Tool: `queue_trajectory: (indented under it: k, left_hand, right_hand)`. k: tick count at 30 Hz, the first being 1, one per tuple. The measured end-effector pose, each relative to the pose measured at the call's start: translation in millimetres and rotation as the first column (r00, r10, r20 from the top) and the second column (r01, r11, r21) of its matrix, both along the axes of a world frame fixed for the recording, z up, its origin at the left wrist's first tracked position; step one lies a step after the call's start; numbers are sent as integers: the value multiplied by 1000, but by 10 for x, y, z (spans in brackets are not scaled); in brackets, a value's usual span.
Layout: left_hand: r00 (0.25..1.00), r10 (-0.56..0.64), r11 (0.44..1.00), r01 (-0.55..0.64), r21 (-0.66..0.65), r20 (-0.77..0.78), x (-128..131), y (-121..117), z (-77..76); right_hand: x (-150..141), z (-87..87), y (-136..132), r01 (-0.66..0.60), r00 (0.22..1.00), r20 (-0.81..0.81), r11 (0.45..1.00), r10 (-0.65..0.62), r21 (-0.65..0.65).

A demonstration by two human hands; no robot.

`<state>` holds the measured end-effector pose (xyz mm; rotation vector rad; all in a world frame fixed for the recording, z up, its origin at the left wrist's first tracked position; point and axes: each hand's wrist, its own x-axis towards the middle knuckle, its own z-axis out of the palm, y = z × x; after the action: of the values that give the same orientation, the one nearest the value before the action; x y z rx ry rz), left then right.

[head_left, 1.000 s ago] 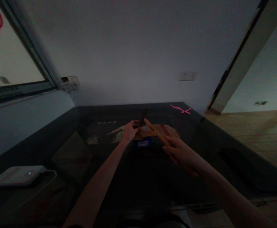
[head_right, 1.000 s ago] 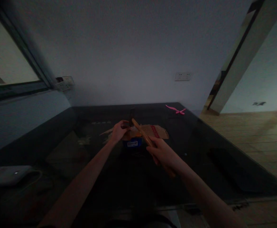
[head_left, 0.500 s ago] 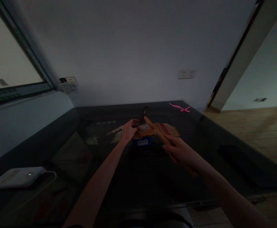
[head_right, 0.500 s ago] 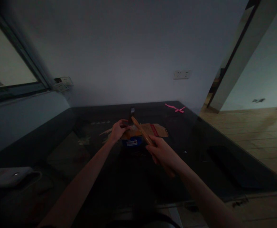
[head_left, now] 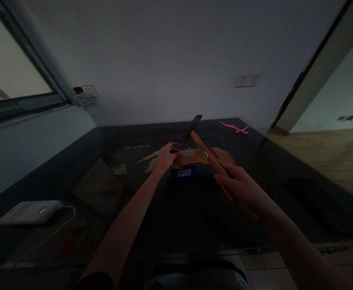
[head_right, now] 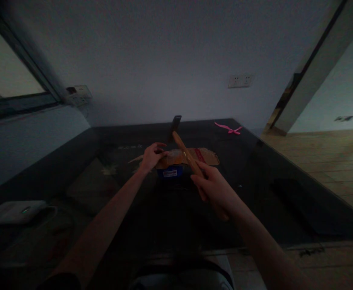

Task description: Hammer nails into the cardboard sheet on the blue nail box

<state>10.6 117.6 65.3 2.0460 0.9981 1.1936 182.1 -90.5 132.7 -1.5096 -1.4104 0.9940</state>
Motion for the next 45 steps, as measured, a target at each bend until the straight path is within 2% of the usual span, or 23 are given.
queue_trajectory:
  k: [2,4,7,10,13,15,16,18,20,22,26,32,38,42,45]
  left_hand:
    - [1000,-18,1000,18,-15,7,-2,13,-7]
    - [995,-90,995,91,-38,32,-7,31,-5]
    - [982,-181,983,181,-4,52,-43,31,76]
    - [994,-98,982,89,169,44,-131,-86,285]
    - [995,46,934,-73,349,85,-217,-371,485]
    - [998,53,914,-65,399,42,-221,-614,513]
    - [999,20,917,-4,399,-36,-200,-734,484]
    - [950,-140,898,240,369,-278,-122,-936,355]
    - [824,-249,846,441,301,-508,-28,-1058,174]
    - [720,-260,822,514,243,-643,37,-1095,-1]
    - [632,-173,847,487,213,-756,19,-1016,-204]
    - [550,-102,849,482,215,-829,-72,-946,-286]
    - [516,-70,843,489,227,-853,-62,-955,-340]
    - [492,-42,819,515,252,-869,-51,-956,-322]
    - [514,-38,810,518,275,-857,-46,-965,-299]
  right_hand:
    - [13,19,-66,33,999,-32,999,-33,13]
    - [37,-16,-146,47,996,-77,999,-47,11]
    - [86,-182,-296,75,981,-177,997,-72,9]
    - [141,-448,-459,126,942,-313,992,-123,-10]
    - [205,-729,-583,177,873,-455,983,-175,-38]
    - [250,-870,-626,236,821,-522,970,-232,-60]
    - [272,-916,-637,249,805,-540,966,-246,-69]
    - [307,-962,-644,270,784,-560,960,-267,-79]
    - [329,-962,-640,275,776,-571,958,-269,-79]
    - [337,-949,-637,259,773,-585,964,-246,-63]
    - [329,-961,-646,228,775,-598,973,-201,-33]
    - [313,-985,-632,238,777,-600,971,-191,-1]
    - [312,-963,-635,216,792,-590,976,-156,32]
    - [298,-958,-656,237,777,-597,971,-197,-11]
    - [299,-962,-658,252,765,-601,966,-233,-54]
